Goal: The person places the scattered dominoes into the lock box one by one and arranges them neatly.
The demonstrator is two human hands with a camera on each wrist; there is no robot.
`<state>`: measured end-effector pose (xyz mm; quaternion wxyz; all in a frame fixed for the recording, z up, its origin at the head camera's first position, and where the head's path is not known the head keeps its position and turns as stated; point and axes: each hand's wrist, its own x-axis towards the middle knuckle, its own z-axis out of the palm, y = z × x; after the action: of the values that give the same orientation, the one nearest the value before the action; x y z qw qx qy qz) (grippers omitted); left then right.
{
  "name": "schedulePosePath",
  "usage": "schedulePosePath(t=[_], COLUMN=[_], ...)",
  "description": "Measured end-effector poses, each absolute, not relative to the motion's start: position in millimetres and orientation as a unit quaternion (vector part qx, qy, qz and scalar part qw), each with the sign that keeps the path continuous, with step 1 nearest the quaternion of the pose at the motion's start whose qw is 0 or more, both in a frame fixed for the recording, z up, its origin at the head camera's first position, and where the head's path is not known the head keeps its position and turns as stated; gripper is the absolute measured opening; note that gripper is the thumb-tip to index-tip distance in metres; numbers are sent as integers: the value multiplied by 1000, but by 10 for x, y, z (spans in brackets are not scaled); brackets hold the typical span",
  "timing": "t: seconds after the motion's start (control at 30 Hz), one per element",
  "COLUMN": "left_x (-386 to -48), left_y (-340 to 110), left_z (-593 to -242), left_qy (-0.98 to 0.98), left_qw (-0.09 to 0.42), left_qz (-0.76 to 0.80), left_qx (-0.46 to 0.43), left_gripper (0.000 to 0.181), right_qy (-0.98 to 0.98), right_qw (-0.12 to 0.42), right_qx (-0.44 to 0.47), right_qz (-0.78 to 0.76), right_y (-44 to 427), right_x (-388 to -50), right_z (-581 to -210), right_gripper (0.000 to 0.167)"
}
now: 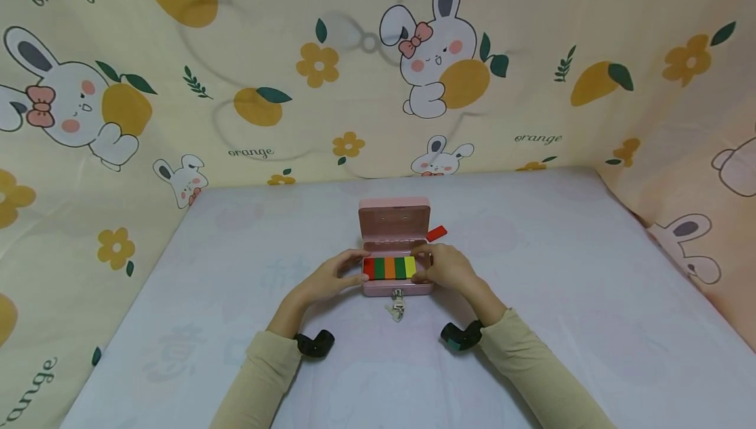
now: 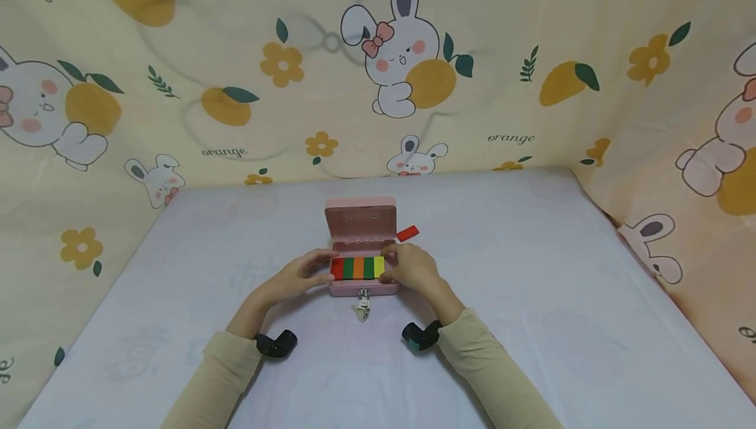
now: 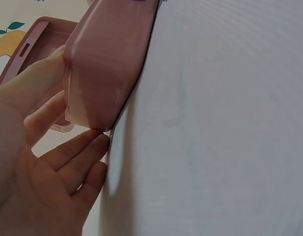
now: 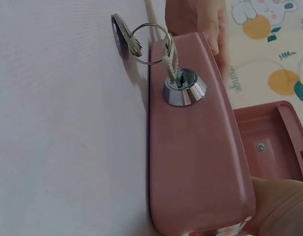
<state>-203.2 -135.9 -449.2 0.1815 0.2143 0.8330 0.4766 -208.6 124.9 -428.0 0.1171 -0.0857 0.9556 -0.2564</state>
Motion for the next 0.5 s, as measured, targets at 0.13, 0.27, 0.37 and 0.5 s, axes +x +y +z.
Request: schedulePosePath(t=[0.13,0.27,0.37,0.5], left_x=[-2028,-2032,-2037,-2037], left_y=[-1359,-1371,-1373,-1365], left_z=[-4486,-4492,-4500,-4504], left_qy=[834,836,836,835], left_qw=[182,182,183,183], left_qz=[476,472,472,475], left_qx=[214,212,210,208], left_gripper=[52,52,53,54], right_qy=[949,939,935,932], right_qw=[117,96,81,73], right_qx=[-99,-105,-104,-109], right_qz=[-275,-312,-330,-337], right_y=[1294,1378,1435,1484], right_x=[-2092,-2113,-2124,-2129], right_z=[-4237,-4154,-4104,-4067], right_gripper=[48,38,34,34])
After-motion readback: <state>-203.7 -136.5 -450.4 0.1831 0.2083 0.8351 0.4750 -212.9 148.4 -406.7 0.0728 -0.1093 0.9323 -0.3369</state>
